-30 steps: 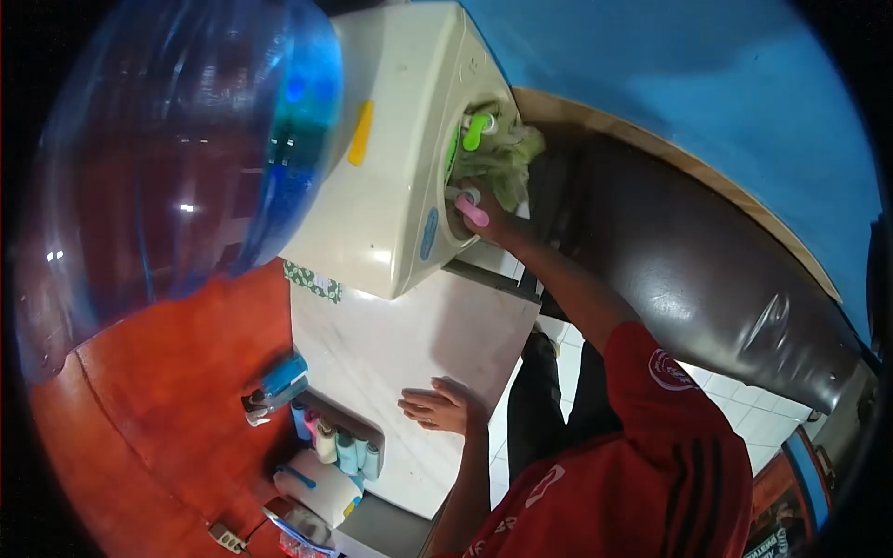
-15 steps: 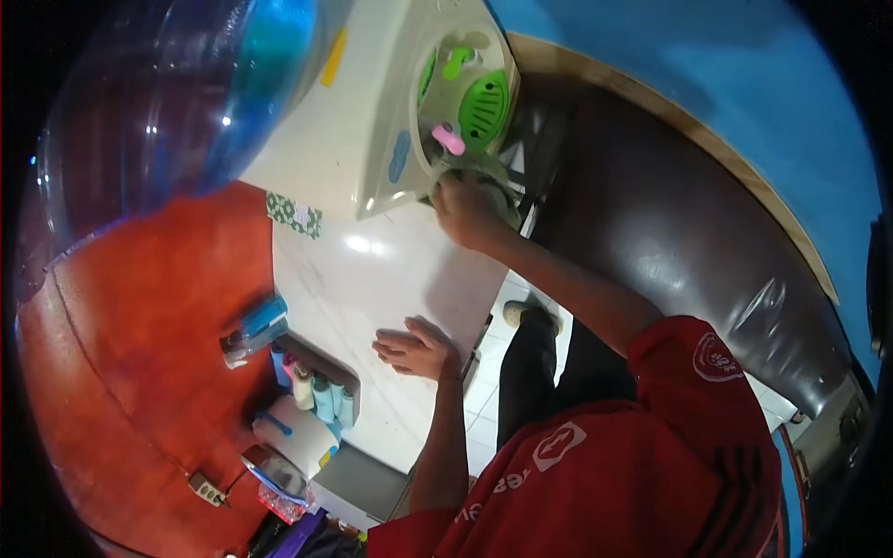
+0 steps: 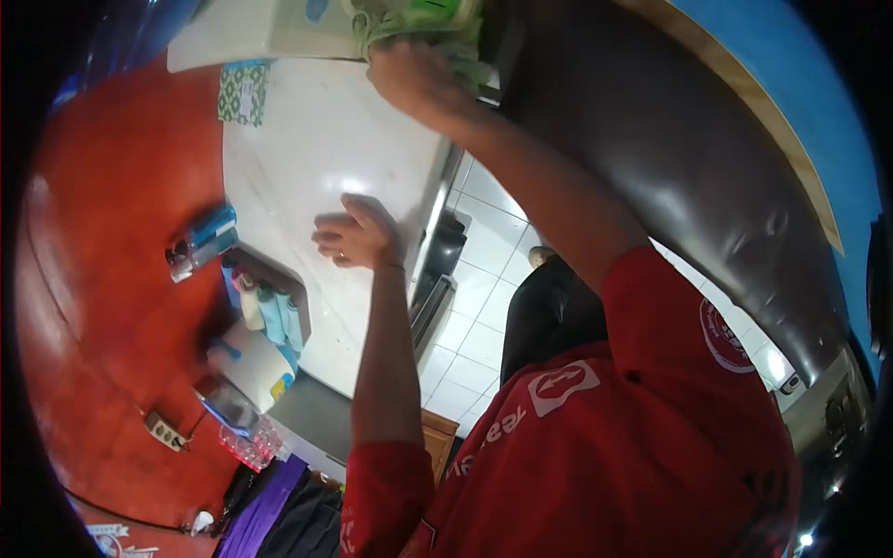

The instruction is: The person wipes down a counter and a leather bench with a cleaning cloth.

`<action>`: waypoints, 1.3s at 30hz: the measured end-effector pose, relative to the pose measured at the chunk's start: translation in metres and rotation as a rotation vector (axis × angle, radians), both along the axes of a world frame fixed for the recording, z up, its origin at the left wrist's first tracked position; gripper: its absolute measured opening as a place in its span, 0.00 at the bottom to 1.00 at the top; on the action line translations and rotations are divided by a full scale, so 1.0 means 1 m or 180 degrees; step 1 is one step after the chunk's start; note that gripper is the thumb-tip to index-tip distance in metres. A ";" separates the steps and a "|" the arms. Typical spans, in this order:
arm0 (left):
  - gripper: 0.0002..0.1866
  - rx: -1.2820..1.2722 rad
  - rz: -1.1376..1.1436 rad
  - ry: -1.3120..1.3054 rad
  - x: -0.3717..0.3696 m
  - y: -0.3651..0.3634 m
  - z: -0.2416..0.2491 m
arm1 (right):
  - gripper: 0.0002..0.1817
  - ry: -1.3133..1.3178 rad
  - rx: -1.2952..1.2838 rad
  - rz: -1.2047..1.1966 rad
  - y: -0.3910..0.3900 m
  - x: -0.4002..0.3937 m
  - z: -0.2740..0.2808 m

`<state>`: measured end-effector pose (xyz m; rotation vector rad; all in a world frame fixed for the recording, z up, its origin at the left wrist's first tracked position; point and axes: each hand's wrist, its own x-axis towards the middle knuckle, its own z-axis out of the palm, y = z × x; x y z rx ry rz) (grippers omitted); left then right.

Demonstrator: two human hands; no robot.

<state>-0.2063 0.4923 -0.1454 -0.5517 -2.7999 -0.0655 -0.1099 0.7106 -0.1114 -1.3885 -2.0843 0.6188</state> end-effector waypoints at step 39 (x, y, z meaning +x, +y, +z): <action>0.33 -0.0297 -0.0060 -0.3653 0.570 -0.469 -0.089 | 0.25 0.4559 -0.3602 0.0451 -0.421 0.739 0.121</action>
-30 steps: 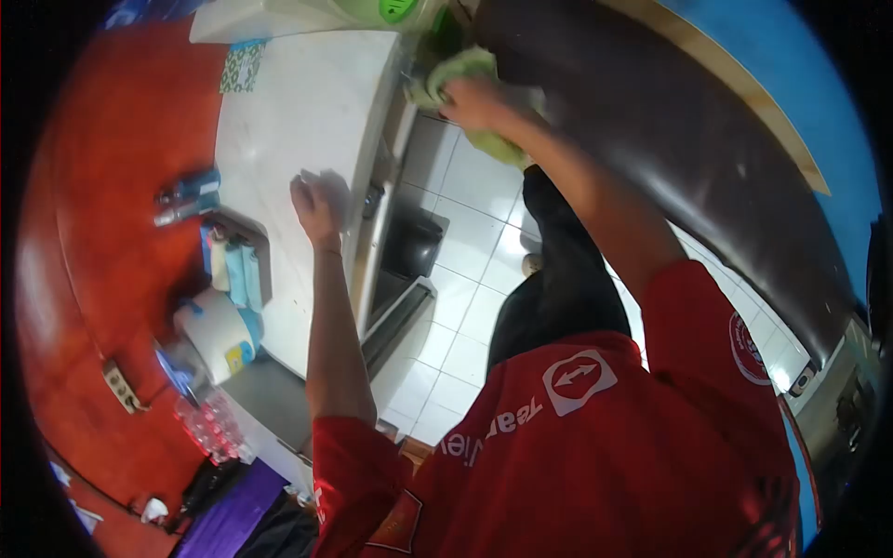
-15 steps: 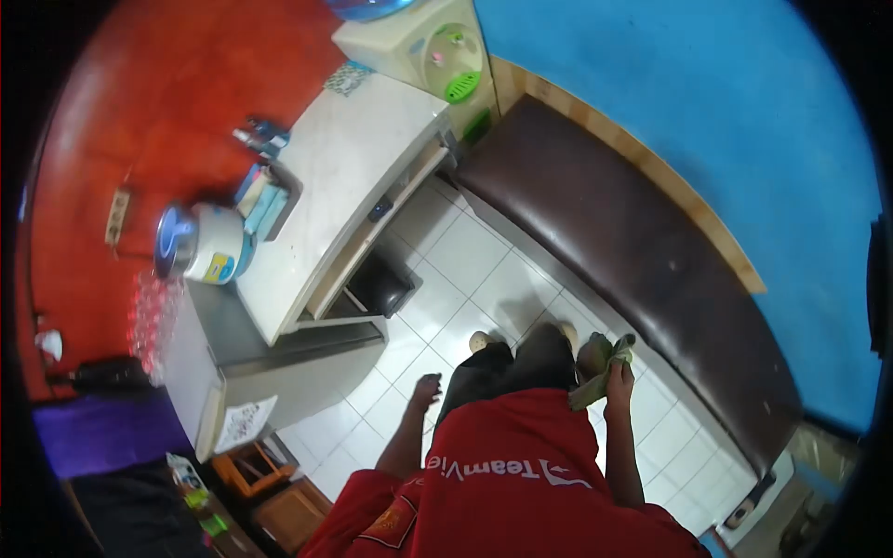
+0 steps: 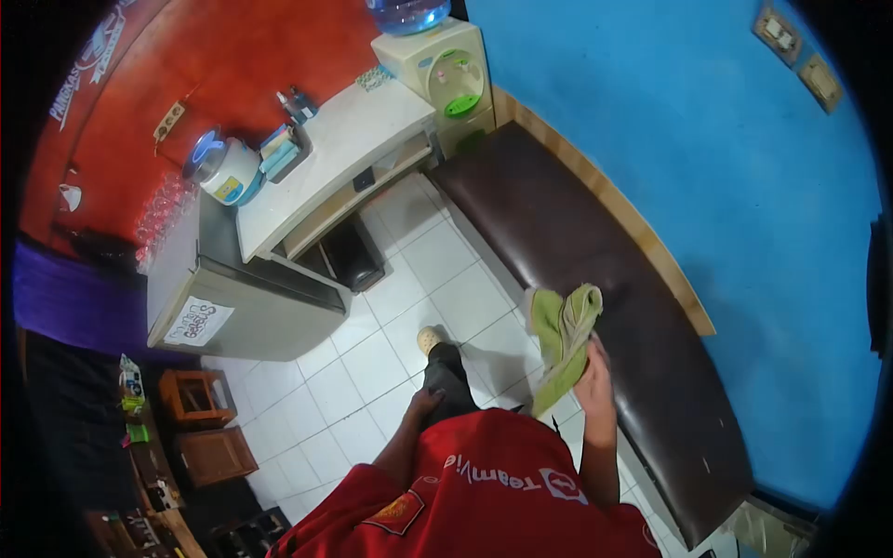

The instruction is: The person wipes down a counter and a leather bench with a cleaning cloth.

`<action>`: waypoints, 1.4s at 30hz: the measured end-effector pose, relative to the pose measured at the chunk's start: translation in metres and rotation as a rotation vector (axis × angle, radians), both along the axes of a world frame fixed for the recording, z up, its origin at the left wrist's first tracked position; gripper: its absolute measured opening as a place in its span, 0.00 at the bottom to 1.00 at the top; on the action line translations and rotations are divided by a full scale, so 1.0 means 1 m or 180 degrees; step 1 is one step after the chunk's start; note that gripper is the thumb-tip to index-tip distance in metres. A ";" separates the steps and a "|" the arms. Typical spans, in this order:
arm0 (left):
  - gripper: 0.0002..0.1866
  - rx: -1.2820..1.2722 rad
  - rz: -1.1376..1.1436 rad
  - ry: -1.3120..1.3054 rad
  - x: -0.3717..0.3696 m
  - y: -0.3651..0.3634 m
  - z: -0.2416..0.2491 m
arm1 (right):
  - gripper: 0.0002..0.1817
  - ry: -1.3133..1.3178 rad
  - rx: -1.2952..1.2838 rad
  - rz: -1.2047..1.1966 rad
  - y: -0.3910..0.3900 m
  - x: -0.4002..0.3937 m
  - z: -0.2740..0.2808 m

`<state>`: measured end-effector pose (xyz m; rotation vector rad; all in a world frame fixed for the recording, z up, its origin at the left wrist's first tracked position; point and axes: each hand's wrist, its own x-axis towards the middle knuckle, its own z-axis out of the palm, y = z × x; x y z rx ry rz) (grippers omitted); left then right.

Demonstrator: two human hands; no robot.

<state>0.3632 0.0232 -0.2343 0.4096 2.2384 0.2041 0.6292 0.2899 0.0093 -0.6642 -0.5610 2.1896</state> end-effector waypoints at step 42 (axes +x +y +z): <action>0.17 0.1851 -0.0897 -0.2874 0.165 0.204 0.245 | 0.32 -0.0831 -0.0279 -0.0250 -0.056 0.130 -0.005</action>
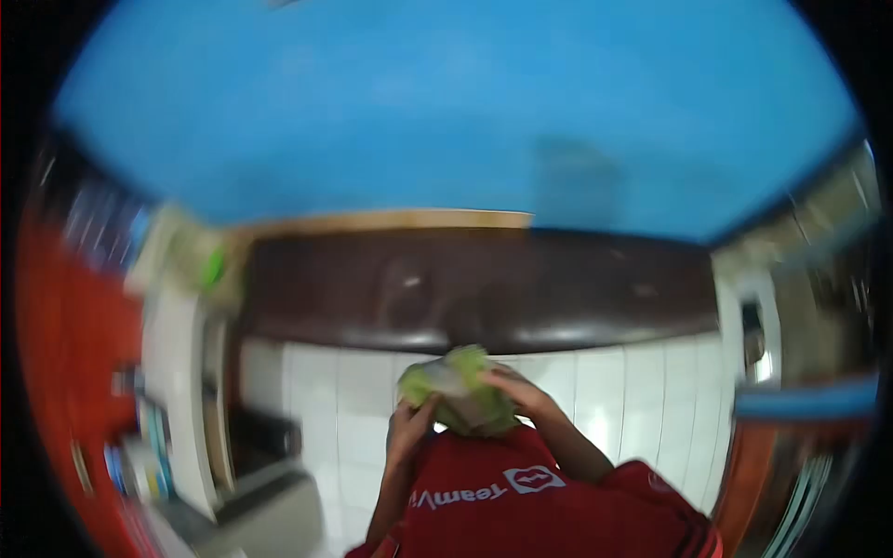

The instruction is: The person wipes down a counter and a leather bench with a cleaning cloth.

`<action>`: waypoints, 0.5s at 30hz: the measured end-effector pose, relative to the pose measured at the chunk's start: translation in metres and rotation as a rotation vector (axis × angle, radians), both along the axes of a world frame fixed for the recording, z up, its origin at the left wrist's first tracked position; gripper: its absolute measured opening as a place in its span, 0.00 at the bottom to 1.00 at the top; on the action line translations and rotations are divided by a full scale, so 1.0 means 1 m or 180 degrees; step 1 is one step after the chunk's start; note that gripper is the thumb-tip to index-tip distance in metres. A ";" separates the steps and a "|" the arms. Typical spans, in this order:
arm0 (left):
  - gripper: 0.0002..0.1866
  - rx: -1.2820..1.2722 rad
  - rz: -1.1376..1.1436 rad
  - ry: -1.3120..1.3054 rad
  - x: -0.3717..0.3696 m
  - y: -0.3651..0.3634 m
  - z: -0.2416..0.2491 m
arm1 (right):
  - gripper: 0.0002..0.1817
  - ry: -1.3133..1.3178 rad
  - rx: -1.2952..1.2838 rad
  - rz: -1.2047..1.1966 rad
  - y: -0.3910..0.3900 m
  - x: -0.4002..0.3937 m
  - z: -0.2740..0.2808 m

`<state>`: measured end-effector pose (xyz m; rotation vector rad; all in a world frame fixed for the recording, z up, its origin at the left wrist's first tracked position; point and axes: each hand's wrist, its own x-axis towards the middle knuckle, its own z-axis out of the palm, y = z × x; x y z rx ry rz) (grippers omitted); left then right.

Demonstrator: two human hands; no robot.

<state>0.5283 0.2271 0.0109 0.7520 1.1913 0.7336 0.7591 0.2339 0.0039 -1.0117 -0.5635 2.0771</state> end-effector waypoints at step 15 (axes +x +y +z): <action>0.27 -0.0388 -0.0900 -0.1496 -0.067 0.044 -0.037 | 0.33 0.1699 -0.0756 -0.2682 -0.056 -0.137 -0.040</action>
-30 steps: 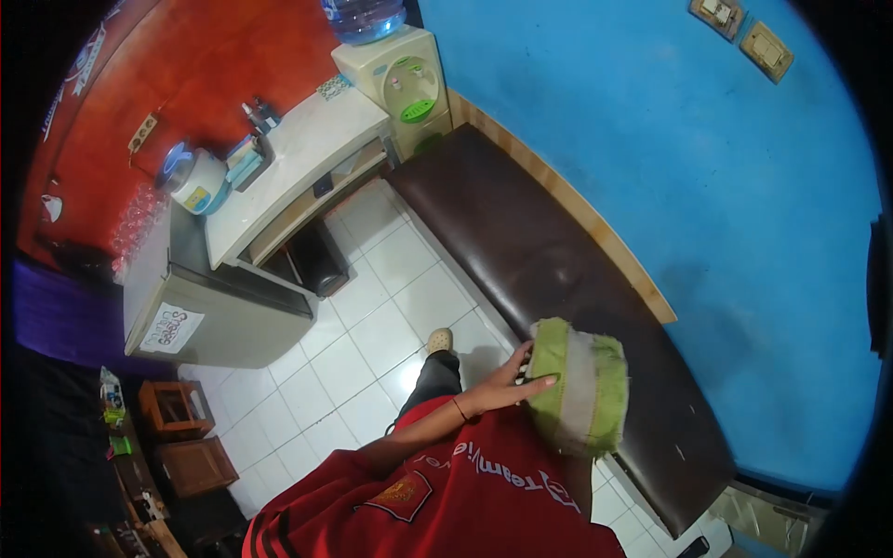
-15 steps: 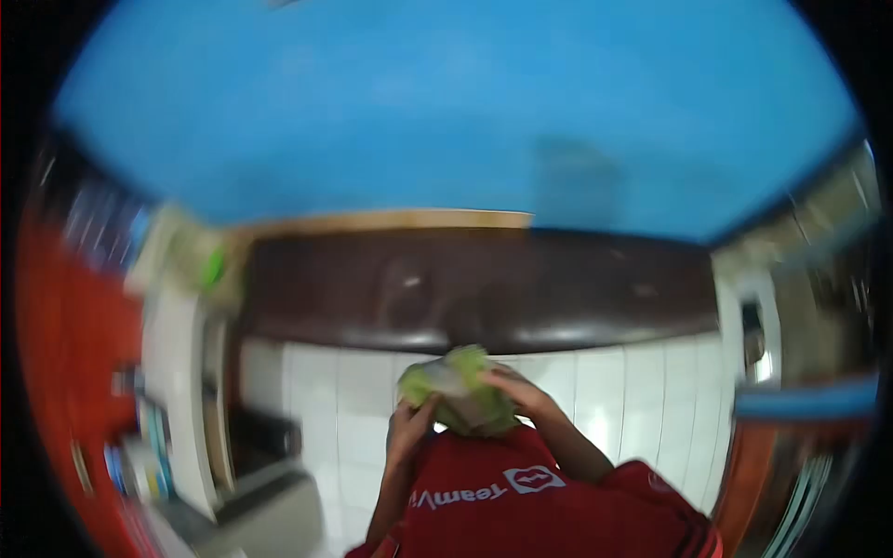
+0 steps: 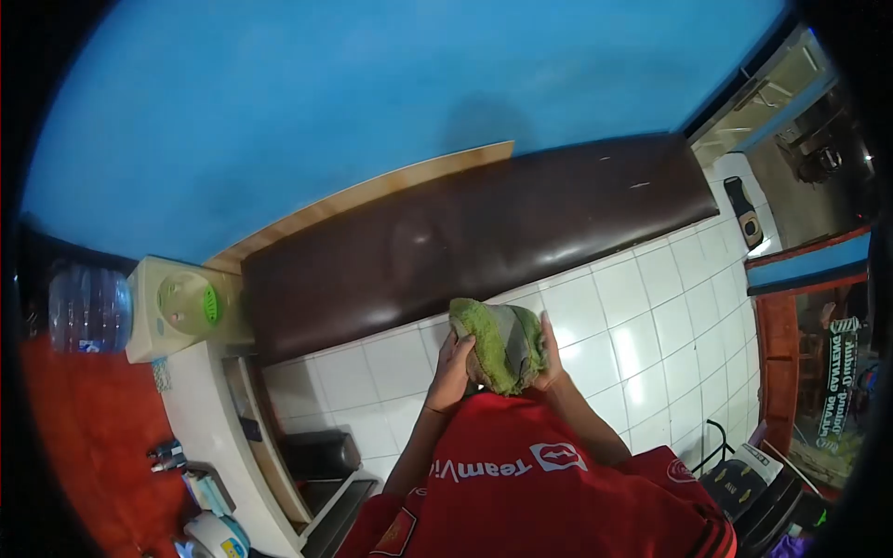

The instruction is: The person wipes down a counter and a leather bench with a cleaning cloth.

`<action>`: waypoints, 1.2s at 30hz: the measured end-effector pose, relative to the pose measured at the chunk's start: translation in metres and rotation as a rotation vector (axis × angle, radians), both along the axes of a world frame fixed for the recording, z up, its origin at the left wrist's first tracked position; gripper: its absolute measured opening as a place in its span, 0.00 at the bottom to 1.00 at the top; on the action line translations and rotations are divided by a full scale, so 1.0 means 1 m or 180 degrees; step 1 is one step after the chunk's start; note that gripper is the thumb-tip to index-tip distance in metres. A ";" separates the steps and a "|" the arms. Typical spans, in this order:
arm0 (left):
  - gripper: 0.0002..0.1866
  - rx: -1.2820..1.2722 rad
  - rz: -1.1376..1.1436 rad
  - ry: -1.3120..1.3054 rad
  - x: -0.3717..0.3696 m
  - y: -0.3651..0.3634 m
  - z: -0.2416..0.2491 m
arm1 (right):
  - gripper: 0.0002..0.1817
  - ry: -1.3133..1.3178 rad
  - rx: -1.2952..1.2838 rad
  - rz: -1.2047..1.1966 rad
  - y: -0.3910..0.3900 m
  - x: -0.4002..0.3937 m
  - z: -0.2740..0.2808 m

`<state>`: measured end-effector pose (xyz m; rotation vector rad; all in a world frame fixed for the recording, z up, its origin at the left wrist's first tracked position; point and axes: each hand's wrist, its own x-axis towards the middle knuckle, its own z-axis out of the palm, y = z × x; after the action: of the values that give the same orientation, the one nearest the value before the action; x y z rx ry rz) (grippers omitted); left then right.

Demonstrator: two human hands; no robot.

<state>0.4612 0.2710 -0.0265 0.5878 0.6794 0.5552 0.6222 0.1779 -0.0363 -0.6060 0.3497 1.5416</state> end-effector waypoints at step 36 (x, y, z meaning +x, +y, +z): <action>0.31 -0.0480 0.2252 0.3582 -0.521 0.233 -0.220 | 0.30 -0.8807 -0.1713 0.1144 0.524 -0.302 -0.261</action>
<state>-0.0601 0.5044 -0.2465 0.4754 2.0240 0.7994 0.3200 0.7015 -0.2974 -2.4656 -1.5281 -0.3002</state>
